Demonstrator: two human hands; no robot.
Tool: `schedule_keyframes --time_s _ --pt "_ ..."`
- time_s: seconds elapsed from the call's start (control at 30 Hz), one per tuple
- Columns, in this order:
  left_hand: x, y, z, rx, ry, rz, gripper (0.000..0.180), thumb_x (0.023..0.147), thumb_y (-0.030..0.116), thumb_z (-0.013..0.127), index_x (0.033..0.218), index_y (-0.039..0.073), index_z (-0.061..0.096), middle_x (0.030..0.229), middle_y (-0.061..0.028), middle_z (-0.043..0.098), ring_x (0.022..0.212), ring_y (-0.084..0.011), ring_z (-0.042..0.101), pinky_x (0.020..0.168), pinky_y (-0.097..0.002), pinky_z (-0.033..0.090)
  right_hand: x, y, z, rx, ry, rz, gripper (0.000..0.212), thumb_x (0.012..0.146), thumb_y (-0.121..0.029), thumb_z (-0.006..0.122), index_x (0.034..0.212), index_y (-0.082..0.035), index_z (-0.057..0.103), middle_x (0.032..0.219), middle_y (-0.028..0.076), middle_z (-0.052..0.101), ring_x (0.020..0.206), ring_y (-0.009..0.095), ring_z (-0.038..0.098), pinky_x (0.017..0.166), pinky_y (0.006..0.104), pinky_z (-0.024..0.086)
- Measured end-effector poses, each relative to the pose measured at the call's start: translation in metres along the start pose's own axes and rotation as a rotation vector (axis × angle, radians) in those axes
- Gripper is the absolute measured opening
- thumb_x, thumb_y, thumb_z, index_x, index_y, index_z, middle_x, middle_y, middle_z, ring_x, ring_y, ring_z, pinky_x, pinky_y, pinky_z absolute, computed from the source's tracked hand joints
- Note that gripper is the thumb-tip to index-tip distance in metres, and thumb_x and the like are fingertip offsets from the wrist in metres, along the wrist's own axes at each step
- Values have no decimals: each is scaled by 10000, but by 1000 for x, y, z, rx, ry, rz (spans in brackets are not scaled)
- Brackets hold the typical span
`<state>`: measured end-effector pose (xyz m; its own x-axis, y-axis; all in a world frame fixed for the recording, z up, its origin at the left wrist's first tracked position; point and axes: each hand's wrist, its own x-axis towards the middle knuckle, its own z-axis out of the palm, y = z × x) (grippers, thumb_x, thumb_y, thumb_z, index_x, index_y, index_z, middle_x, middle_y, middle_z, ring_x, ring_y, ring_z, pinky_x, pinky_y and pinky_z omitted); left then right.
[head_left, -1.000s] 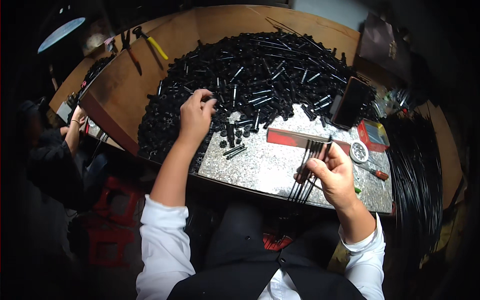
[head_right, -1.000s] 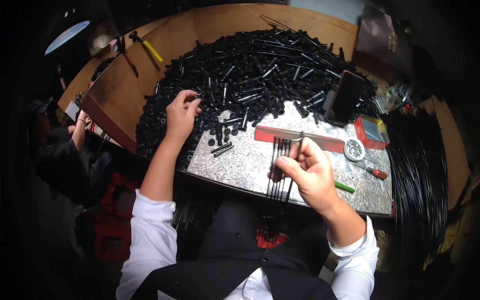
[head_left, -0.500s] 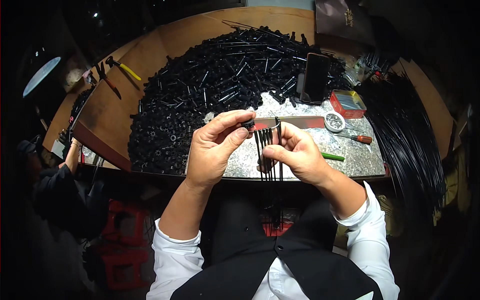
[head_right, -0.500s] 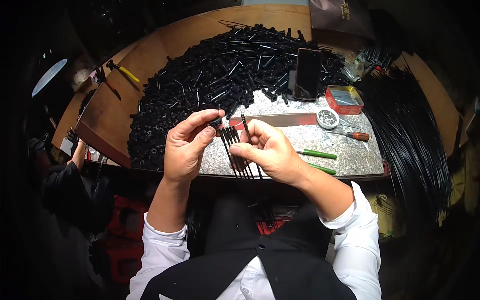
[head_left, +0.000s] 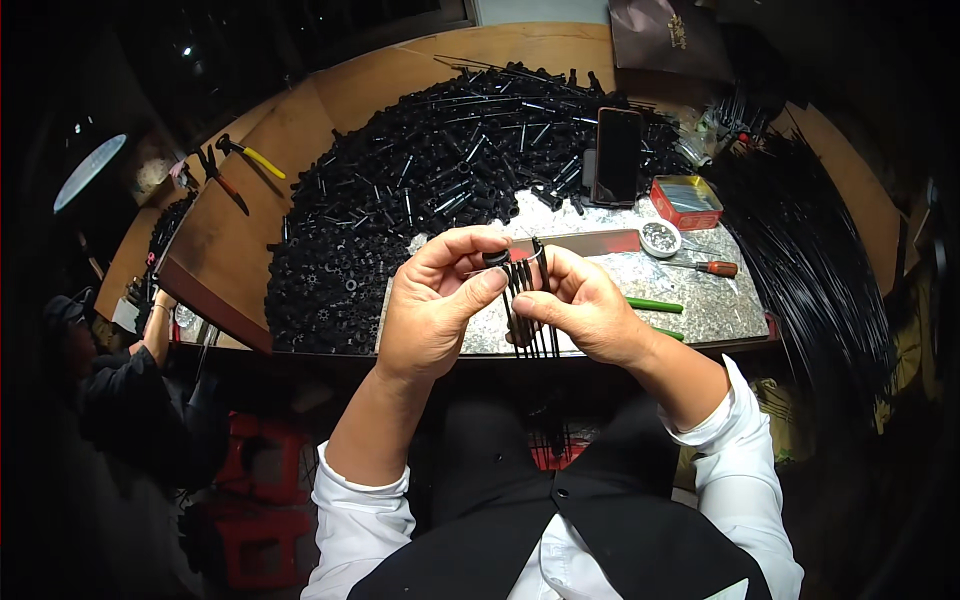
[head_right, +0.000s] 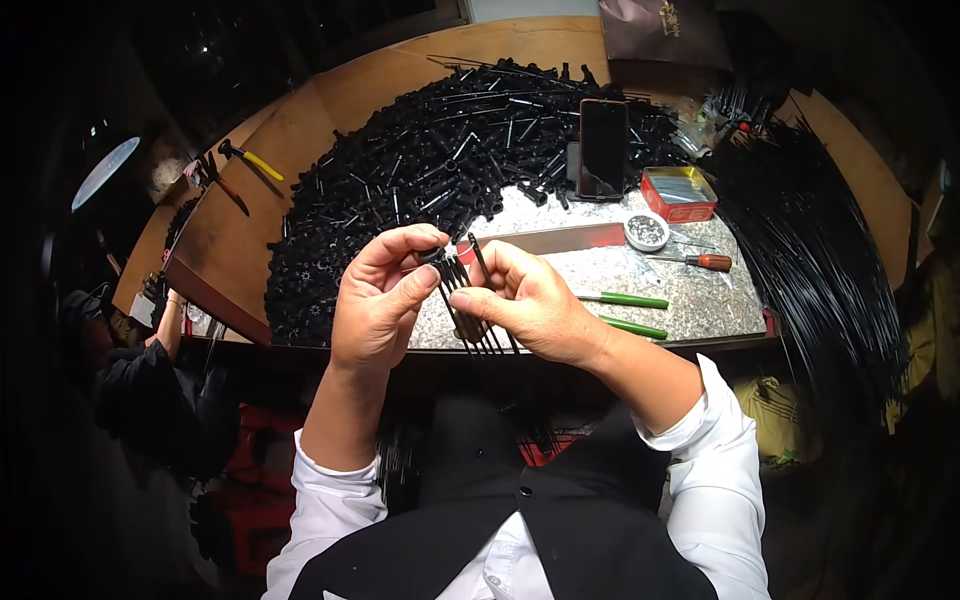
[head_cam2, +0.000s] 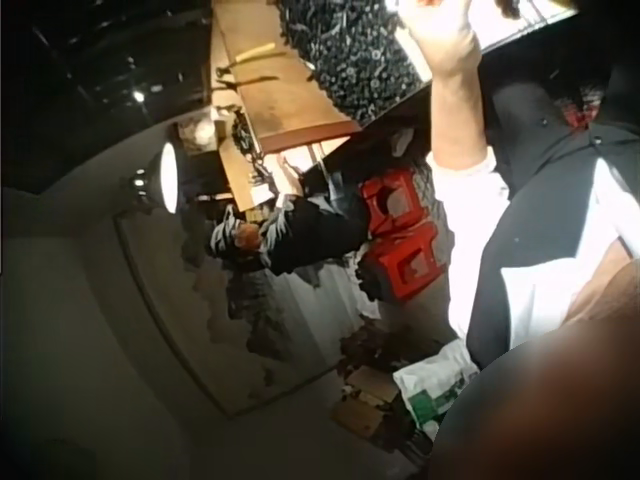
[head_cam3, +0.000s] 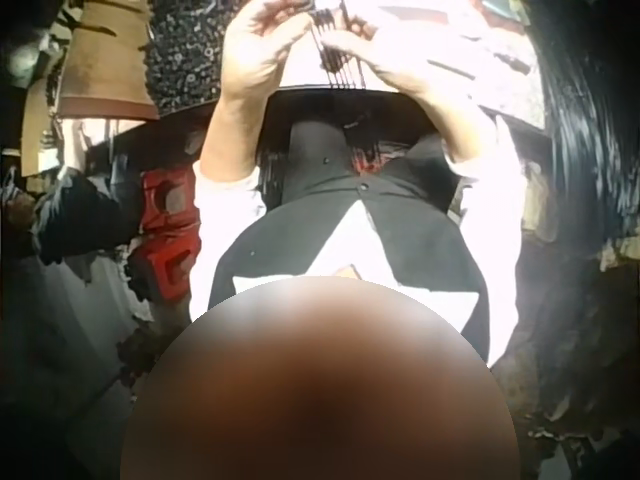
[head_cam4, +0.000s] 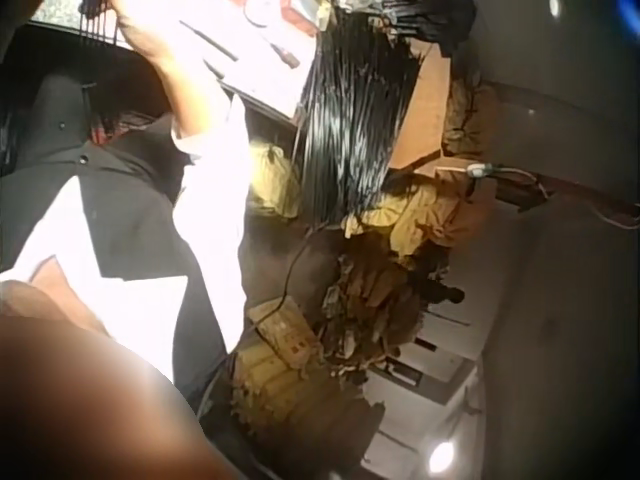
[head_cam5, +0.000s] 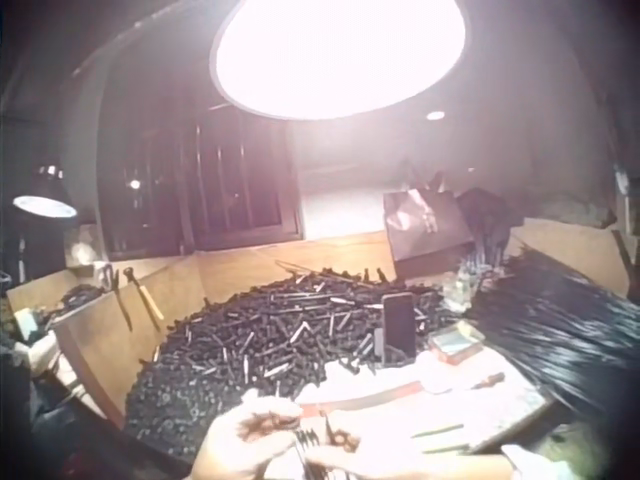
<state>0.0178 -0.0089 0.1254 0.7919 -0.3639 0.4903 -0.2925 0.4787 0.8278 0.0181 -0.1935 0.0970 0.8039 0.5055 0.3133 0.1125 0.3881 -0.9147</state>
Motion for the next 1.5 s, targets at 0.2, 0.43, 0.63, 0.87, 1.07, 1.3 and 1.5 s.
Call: schedule_keyframes --time_s 0.2,0.43,0.63,0.87,1.07,1.3,1.5 --pt "2 0 7 2 18 33 237 876 -22 604 1112 -21 589 1091 -105 634 1018 -155 603 933 -300 476 -3 -3 1 -31 -50 6 223 953 -135 540 1124 -8 473 914 55 593 800 131 618 732 292 526" --pt "0 -4 4 -6 -1 59 208 891 -22 578 1096 -21 610 1111 -125 636 1045 -177 600 953 -316 465 -4 -7 6 -33 -50 9 161 965 -145 531 1034 -10 476 864 33 563 784 84 557 711 263 488" --pt "1 -3 1 -14 -85 77 184 898 -21 560 1069 -17 626 1127 -144 629 1078 -202 587 974 -336 447 -4 -8 2 -76 -99 13 167 979 -184 509 1002 -19 493 860 32 572 781 85 555 717 268 485" --pt "0 -1 9 -65 -135 87 212 892 5 581 1102 -11 608 1138 -151 619 1096 -217 576 986 -358 433 3 -11 -15 71 -391 122 314 935 -282 576 1084 -7 544 870 93 634 782 189 636 728 333 518" --pt "5 -2 7 11 -107 58 270 869 67 641 1127 -8 609 1486 -174 245 1207 -210 492 1011 -340 407 7 -9 -16 132 -344 185 308 929 -334 582 1013 -38 572 834 46 642 747 135 618 685 284 500" --pt "16 6 0 -12 -316 -13 239 844 85 675 1067 0 666 1404 -234 387 1223 -259 489 988 -360 428 9 -2 -19 217 -538 200 469 871 -398 628 1101 5 563 863 114 645 802 230 656 724 357 538" --pt "18 17 7 18 13 -136 686 815 133 729 1366 -22 350 1205 -235 570 996 -196 618 849 -302 506 7 -17 -12 -63 -168 101 251 931 -209 595 1076 -4 590 945 54 645 861 105 607 778 278 497"
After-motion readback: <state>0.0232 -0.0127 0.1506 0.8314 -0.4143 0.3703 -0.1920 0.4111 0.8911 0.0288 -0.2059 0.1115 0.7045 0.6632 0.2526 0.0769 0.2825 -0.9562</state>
